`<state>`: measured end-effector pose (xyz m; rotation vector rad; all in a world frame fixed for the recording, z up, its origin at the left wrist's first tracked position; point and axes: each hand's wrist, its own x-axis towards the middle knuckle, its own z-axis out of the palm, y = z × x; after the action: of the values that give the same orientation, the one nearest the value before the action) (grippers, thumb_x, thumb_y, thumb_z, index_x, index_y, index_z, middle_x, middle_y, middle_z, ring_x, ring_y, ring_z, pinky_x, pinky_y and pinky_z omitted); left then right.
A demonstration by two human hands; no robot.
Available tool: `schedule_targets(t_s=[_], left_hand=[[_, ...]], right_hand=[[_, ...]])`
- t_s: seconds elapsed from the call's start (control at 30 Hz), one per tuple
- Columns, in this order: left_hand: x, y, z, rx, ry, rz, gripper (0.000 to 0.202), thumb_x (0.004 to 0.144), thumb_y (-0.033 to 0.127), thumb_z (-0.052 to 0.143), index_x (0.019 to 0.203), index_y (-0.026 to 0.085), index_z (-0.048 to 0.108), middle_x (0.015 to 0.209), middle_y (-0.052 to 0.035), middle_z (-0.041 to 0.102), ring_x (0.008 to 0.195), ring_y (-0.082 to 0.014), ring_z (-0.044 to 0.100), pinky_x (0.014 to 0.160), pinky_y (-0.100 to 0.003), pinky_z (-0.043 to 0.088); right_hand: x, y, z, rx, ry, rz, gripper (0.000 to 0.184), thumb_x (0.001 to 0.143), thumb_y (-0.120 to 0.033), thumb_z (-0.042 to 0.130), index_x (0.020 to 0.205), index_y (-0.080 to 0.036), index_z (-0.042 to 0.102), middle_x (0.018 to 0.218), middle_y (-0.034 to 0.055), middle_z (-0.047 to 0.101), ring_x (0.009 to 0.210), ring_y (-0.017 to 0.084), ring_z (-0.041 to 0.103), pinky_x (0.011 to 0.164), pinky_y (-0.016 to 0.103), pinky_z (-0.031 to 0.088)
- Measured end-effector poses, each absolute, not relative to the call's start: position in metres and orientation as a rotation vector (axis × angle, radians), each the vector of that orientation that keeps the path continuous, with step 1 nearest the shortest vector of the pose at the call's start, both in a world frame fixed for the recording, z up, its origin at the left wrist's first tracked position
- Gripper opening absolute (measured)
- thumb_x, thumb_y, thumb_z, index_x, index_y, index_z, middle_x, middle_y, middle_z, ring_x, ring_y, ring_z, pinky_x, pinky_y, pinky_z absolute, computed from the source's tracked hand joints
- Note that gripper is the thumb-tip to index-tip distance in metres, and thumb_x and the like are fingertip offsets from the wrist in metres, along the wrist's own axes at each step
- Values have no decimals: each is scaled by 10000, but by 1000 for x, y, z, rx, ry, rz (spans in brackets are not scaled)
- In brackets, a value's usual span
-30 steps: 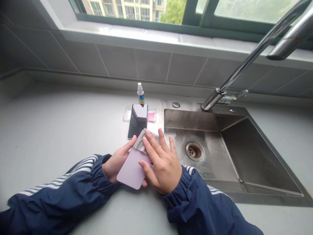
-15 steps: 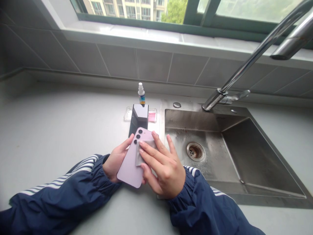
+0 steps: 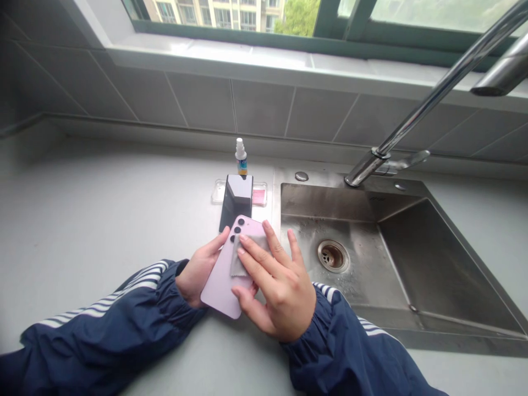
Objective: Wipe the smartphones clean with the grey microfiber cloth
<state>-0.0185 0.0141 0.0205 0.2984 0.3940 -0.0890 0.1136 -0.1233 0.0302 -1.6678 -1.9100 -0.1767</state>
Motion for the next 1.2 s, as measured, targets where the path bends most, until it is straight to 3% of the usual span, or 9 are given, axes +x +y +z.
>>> schedule_targets(t_s=[0.17,0.3,0.43,0.57,0.7,0.8,1.0,1.2], left_hand=[[-19,14,24,365,342,-222,874,917,752,180,1213,98,679,899,-164,741,702,-289,711,687,-430,558],[-19,12,26,472,353,-282,909,920,740,120,1025,85,743,779,-167,730,695,-277,706,688,-388,550],[-21,9,22,578,423,-271,869,946,701,115,1192,114,705,735,-144,738,623,-265,705,619,-356,538],[-23,7,14,566,411,-224,822,968,683,157,1352,115,611,732,-115,735,676,-268,723,688,-365,558],[-22,5,15,463,340,-75,803,989,661,135,1495,127,457,1031,-144,750,1002,-283,722,954,-404,501],[-20,4,18,371,349,8,875,955,725,151,1485,102,463,1206,-177,706,1169,-287,659,1063,-398,430],[-19,3,17,272,353,64,938,911,782,269,1394,25,539,1241,-218,685,1244,-292,610,1100,-359,399],[-18,5,20,322,328,15,952,918,778,169,1436,54,507,1185,-216,701,1158,-303,658,1040,-400,451]], right_hand=[[120,-122,27,-1816,-1832,-181,553,966,-340,523,1465,-107,472,1552,136,440,1521,412,190,1183,685,206],[121,-120,23,-1861,-1836,-171,649,986,-381,500,1556,-125,324,1612,137,333,1538,407,110,1186,682,184],[120,-120,23,-1849,-1879,-156,709,994,-411,488,1590,-125,232,1632,139,281,1542,407,79,1196,680,144],[118,-120,26,-1808,-1953,-153,709,996,-426,487,1580,-100,254,1632,141,277,1541,405,86,1209,664,124],[114,-121,28,-1752,-2043,-110,686,988,-424,507,1559,-95,315,1624,122,306,1543,381,108,1236,616,110],[109,-123,27,-1699,-2102,-71,665,979,-436,525,1537,-107,371,1609,99,344,1545,365,105,1254,590,81],[102,-125,27,-1634,-2164,-32,626,980,-459,534,1491,-109,446,1594,79,375,1540,361,141,1262,591,69],[104,-124,28,-1678,-2134,-107,576,987,-375,528,1490,-107,445,1594,77,377,1533,371,176,1252,605,109]])
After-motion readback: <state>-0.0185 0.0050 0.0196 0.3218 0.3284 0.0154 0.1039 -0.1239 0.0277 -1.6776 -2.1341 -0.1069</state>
